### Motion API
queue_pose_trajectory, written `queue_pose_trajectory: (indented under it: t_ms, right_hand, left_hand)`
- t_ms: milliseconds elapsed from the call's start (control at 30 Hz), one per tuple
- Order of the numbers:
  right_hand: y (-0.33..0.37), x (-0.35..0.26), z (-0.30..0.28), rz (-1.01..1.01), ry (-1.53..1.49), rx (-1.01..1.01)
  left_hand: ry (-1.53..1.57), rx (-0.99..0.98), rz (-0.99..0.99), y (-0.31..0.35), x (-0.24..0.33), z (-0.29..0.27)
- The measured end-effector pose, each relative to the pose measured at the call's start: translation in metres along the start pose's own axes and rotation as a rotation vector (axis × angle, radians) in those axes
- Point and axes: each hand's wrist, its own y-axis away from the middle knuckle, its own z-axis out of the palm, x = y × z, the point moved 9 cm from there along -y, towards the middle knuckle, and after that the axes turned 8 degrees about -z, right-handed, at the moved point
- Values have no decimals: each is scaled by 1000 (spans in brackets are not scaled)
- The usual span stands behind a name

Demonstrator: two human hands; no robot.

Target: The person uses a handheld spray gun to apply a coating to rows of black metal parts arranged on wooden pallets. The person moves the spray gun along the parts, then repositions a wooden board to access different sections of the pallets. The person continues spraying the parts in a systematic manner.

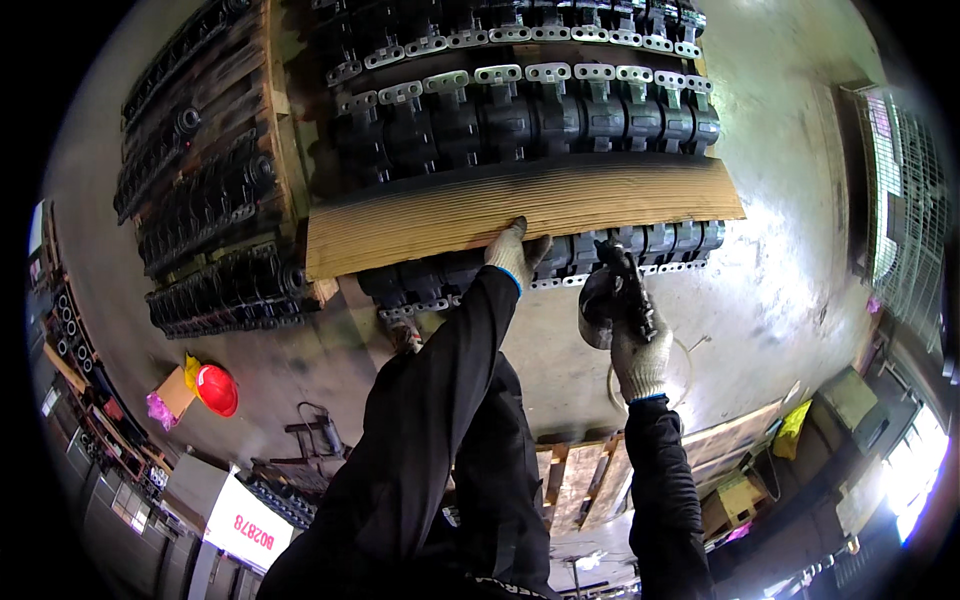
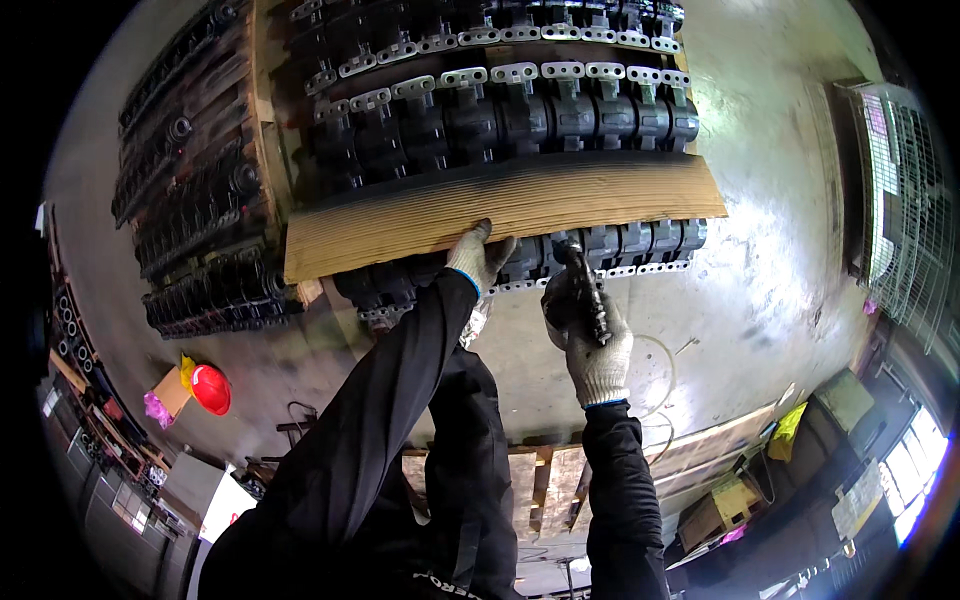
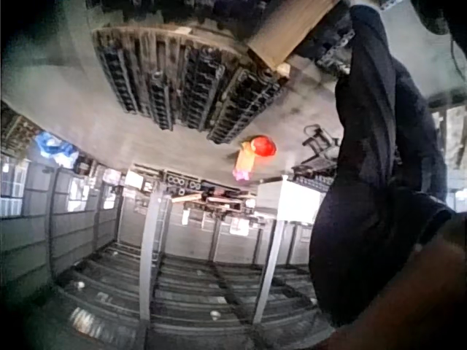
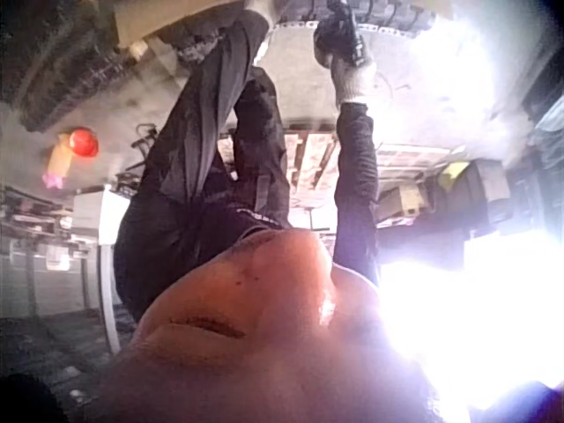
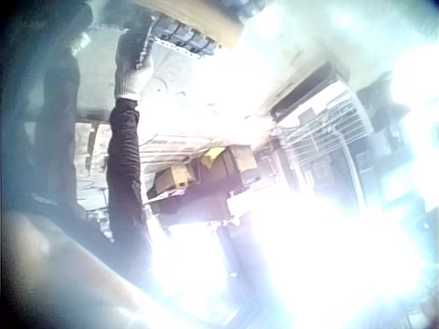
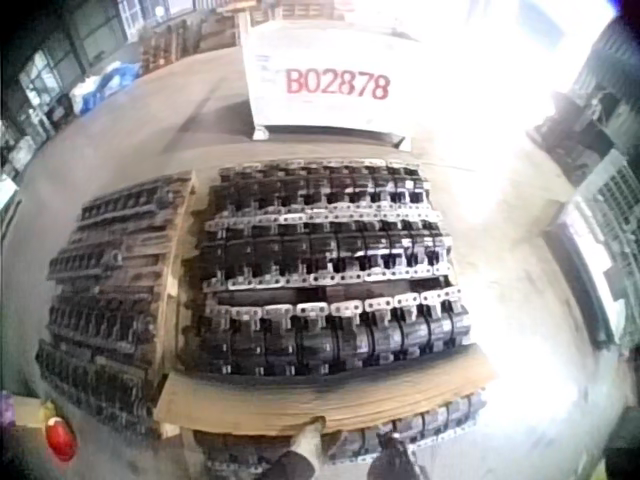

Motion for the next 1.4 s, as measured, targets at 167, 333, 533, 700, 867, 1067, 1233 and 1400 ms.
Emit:
queue_pose_trajectory:
  t_ms: [167, 333, 533, 700, 867, 1067, 1233, 1400]
  right_hand:
    - [-5, -4, -7, 167, -192, 156]
    - [0, -17, 14, 9, -54, -58]
    - [-7, -50, 15, 103, -102, -1]
    - [-5, -77, 44, -192, 122, -251]
    - [-11, -64, 34, 38, -51, -115]
    - [-11, -94, 61, -278, 216, -354]
    - [-15, -104, 59, -221, 87, -311]
    - [-18, -125, 69, -412, 333, -410]
  left_hand:
    - [-17, -9, 28, 2, 1, -1]
    - [-88, -61, 48, -3, 3, 1]
    - [-118, -66, 90, -10, 8, -5]
    - [-130, -41, 27, -13, 2, -5]
    - [-100, 4, 46, -1, -2, 1]
    - [-36, -2, -10, -15, -4, -7]
    - [-46, -24, 71, 0, -2, 3]
    - [200, -202, 88, -36, -9, -1]
